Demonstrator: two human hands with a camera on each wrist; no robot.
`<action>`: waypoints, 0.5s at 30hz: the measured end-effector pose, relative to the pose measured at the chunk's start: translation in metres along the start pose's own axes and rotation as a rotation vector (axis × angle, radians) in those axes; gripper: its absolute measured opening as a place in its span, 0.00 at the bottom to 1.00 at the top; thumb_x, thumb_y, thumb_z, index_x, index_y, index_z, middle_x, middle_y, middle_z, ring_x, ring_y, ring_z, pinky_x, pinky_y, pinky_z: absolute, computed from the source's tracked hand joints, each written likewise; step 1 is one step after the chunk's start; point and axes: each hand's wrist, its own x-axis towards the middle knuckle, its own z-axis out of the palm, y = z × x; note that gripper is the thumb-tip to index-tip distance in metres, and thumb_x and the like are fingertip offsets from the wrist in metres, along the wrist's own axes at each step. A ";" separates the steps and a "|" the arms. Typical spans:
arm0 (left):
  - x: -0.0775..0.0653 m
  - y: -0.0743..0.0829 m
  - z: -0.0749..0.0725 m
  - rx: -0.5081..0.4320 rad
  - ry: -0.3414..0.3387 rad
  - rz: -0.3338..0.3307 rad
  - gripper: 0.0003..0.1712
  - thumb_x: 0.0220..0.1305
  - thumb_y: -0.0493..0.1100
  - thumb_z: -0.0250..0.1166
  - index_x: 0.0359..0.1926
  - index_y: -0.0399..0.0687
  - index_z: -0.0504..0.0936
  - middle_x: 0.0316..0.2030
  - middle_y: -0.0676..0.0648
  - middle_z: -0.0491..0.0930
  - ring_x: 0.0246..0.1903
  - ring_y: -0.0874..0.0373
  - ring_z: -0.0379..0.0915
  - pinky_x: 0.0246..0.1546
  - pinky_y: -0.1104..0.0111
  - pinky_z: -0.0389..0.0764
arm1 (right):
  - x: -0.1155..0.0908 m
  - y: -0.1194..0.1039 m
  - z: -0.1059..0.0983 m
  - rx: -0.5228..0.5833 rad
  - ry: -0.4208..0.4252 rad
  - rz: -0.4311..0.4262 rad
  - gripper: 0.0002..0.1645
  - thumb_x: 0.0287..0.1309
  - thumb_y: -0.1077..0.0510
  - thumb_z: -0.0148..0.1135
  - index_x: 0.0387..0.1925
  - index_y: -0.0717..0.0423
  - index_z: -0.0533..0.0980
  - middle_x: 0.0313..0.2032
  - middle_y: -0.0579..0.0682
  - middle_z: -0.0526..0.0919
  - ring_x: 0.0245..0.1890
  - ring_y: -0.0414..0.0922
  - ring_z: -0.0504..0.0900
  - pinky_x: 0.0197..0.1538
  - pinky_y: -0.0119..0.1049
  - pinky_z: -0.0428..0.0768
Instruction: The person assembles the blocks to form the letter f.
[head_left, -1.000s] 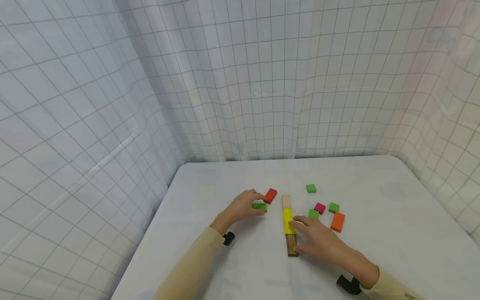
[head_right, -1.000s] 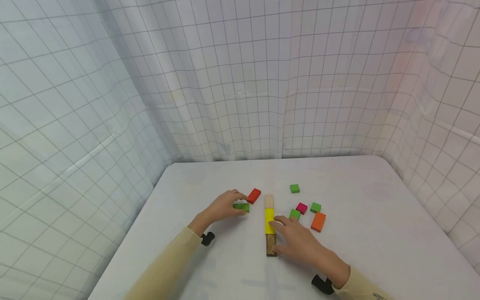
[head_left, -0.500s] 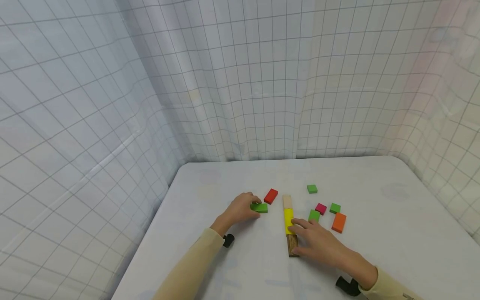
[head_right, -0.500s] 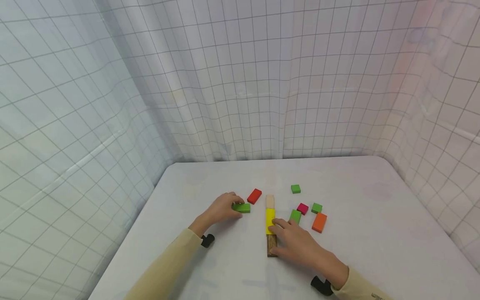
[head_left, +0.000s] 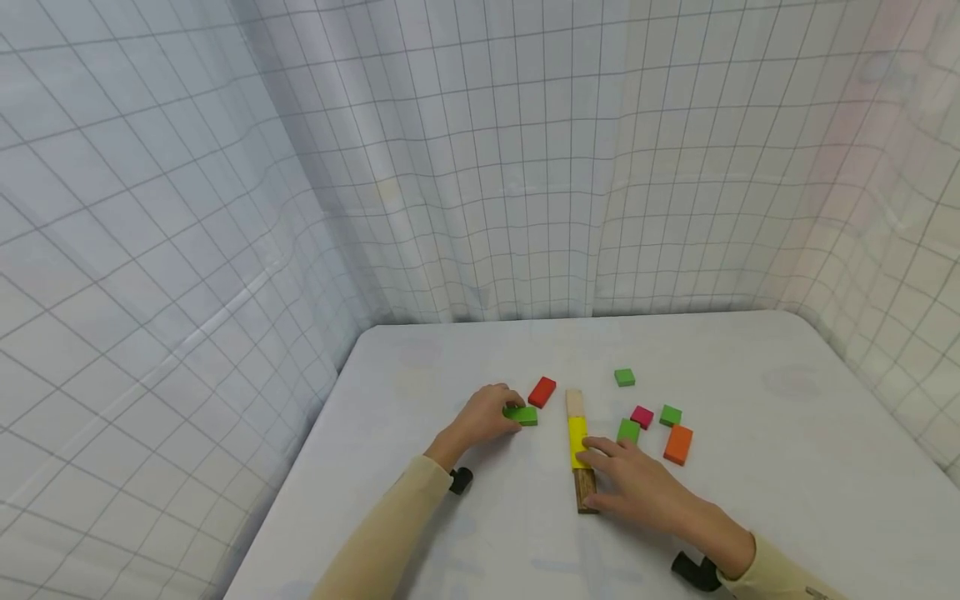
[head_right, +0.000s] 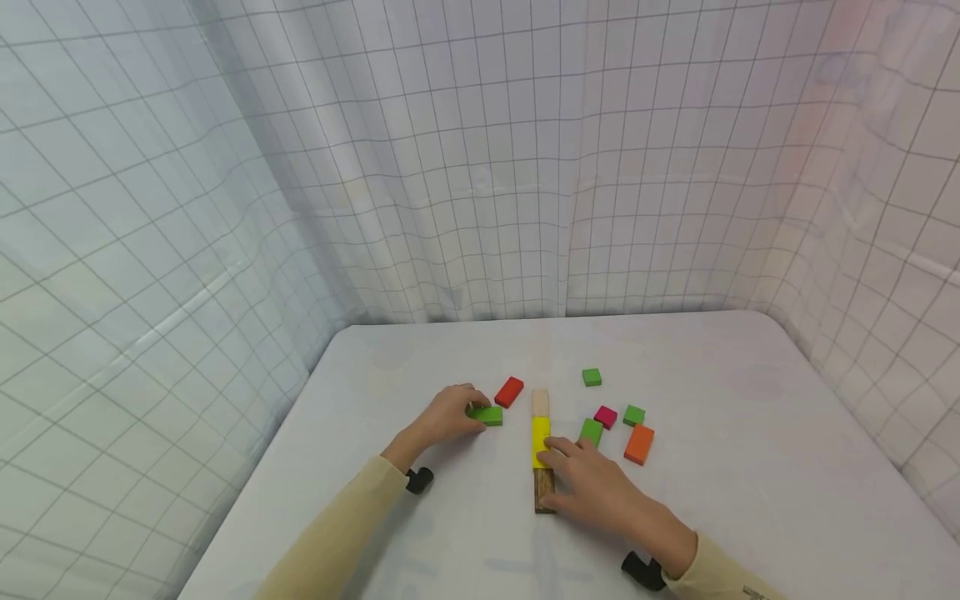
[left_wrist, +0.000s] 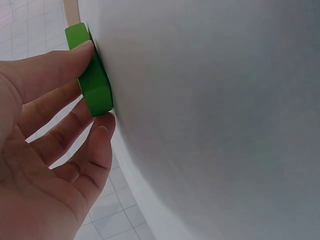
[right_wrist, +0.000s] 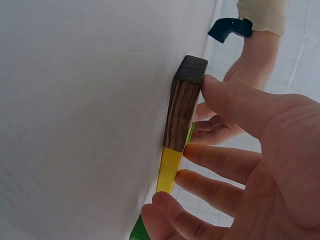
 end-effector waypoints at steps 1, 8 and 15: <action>0.000 0.001 0.000 -0.001 0.001 0.003 0.19 0.57 0.43 0.77 0.50 0.49 0.87 0.39 0.54 0.80 0.39 0.61 0.72 0.44 0.68 0.76 | 0.000 0.000 0.000 0.002 -0.001 -0.001 0.38 0.53 0.40 0.76 0.63 0.49 0.78 0.67 0.53 0.72 0.61 0.61 0.72 0.55 0.58 0.78; 0.001 0.008 0.001 -0.019 0.003 0.030 0.18 0.57 0.43 0.77 0.50 0.49 0.87 0.39 0.55 0.80 0.39 0.61 0.73 0.43 0.69 0.76 | 0.000 0.000 -0.001 0.010 -0.012 -0.004 0.38 0.53 0.40 0.75 0.63 0.49 0.78 0.67 0.52 0.72 0.62 0.62 0.72 0.55 0.60 0.78; 0.011 0.016 0.004 -0.010 -0.011 0.054 0.17 0.58 0.43 0.76 0.49 0.50 0.87 0.38 0.56 0.80 0.38 0.62 0.72 0.44 0.70 0.75 | 0.000 0.000 0.000 0.003 -0.008 -0.003 0.38 0.53 0.39 0.75 0.64 0.48 0.78 0.67 0.52 0.72 0.61 0.61 0.72 0.54 0.58 0.79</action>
